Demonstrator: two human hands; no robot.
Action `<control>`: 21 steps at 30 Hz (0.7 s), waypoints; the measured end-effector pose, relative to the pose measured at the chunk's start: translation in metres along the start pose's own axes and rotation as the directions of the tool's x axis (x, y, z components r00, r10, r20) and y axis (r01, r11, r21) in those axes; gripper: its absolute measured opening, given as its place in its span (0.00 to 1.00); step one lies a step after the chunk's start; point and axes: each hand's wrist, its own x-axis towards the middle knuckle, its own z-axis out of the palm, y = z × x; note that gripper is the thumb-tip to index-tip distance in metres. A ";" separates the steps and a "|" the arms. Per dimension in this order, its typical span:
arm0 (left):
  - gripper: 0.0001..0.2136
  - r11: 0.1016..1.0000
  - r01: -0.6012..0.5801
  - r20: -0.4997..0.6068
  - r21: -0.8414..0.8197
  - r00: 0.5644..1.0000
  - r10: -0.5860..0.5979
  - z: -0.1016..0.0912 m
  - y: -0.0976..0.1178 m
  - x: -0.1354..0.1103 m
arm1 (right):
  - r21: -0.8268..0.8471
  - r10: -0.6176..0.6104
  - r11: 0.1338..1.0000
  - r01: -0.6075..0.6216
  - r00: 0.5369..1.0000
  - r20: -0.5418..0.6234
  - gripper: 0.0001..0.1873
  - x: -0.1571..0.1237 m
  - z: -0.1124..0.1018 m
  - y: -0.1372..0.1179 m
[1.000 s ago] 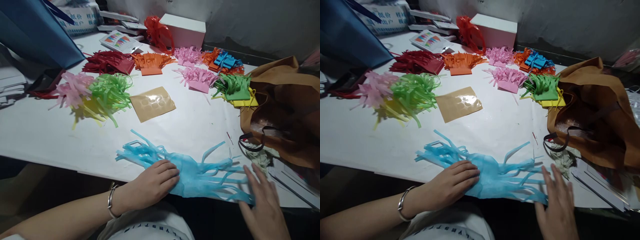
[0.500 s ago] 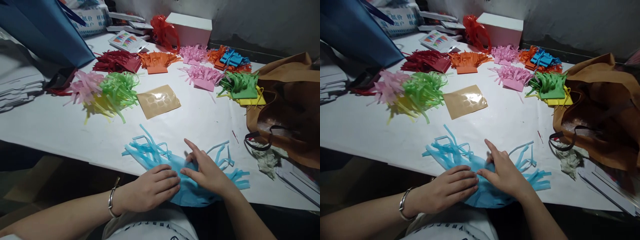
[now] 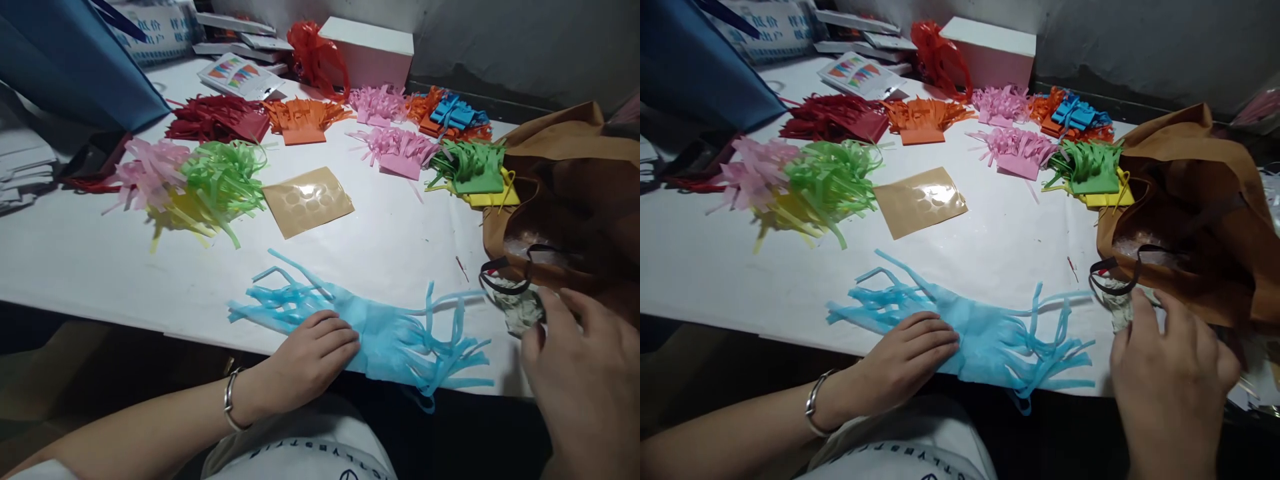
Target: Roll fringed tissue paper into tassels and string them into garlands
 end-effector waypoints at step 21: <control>0.14 0.873 0.410 0.133 0.263 0.881 -0.453 0.001 -0.014 0.038 | 0.651 -0.134 0.757 -0.060 0.960 0.244 0.12 -0.022 0.022 -0.115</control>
